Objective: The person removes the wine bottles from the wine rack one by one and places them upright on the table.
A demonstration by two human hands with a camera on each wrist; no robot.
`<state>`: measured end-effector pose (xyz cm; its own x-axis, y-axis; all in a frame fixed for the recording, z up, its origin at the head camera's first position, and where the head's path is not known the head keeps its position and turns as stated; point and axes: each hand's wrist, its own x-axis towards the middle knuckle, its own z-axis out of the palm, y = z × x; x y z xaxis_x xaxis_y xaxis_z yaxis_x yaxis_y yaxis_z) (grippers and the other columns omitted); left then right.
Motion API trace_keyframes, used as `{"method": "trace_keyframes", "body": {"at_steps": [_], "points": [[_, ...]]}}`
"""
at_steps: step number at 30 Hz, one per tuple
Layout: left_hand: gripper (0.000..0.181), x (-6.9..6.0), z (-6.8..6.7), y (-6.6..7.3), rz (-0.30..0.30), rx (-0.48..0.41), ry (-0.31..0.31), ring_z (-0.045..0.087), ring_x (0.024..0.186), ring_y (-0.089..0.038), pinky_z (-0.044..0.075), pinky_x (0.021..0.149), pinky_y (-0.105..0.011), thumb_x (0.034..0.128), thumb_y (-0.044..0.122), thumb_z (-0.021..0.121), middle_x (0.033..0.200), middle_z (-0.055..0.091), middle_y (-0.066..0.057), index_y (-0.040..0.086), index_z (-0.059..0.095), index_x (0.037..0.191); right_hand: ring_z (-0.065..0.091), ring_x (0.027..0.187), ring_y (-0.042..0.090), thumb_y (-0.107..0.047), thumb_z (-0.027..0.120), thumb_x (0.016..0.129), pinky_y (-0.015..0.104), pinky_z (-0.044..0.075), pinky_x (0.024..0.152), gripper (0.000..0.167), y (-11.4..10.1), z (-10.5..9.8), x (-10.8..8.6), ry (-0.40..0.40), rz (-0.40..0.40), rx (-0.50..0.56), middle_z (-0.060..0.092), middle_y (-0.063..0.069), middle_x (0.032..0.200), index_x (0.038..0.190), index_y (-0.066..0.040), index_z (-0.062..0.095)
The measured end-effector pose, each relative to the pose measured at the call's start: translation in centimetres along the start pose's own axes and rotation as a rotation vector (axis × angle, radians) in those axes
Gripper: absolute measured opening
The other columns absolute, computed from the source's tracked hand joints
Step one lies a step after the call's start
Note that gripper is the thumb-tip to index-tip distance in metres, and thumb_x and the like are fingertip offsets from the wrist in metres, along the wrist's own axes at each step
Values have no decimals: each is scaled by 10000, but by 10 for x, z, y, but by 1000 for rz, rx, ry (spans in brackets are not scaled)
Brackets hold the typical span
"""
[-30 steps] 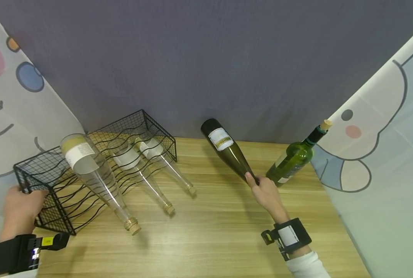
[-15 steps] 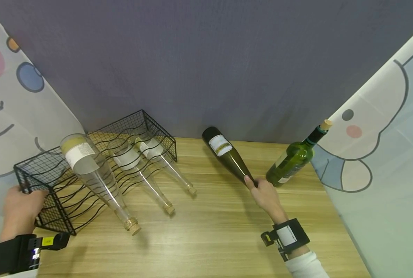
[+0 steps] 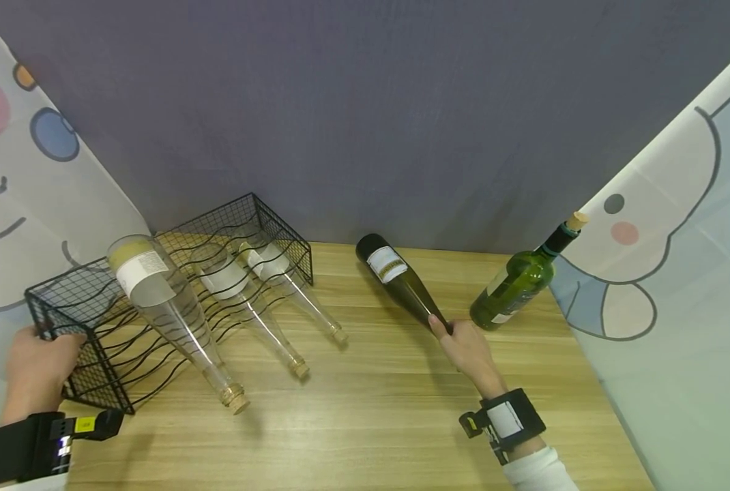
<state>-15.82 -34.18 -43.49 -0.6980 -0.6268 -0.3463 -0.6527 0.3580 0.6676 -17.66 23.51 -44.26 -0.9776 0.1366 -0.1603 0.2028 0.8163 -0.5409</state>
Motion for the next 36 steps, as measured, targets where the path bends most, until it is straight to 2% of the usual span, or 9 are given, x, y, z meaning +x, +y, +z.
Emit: {"method": "trace_keyframes", "body": {"at_steps": [17,22,30,36], "points": [[745,-1,1,0,15,0,8,252,1382,-572,337,1057,-699,980,233,365,1571,105,-389,-110,-4,1528,520,508,180,-500,444,999,281,369,456,518,2,0,0,-42,43,-21,555,45,606,721,-81,569],[755,-1,1,0,2,-9,3,189,1433,-564,301,1103,-702,980,233,362,1592,44,-365,-101,-33,1530,524,502,177,-507,439,999,279,374,452,526,2,0,0,-51,44,-24,566,48,597,735,-74,578],[760,0,1,-1,0,-19,3,154,1451,-553,282,1121,-696,981,224,368,1600,16,-351,-94,-47,1532,503,472,166,-507,449,997,268,357,432,529,1,1,0,-57,35,-30,547,35,555,674,-98,538],[755,-2,0,-1,4,-21,8,173,1444,-556,295,1111,-699,982,225,372,1597,36,-357,-99,-31,1532,530,454,165,-533,471,988,272,395,428,525,-3,-1,-1,-92,27,2,547,33,547,737,-80,559]]}}
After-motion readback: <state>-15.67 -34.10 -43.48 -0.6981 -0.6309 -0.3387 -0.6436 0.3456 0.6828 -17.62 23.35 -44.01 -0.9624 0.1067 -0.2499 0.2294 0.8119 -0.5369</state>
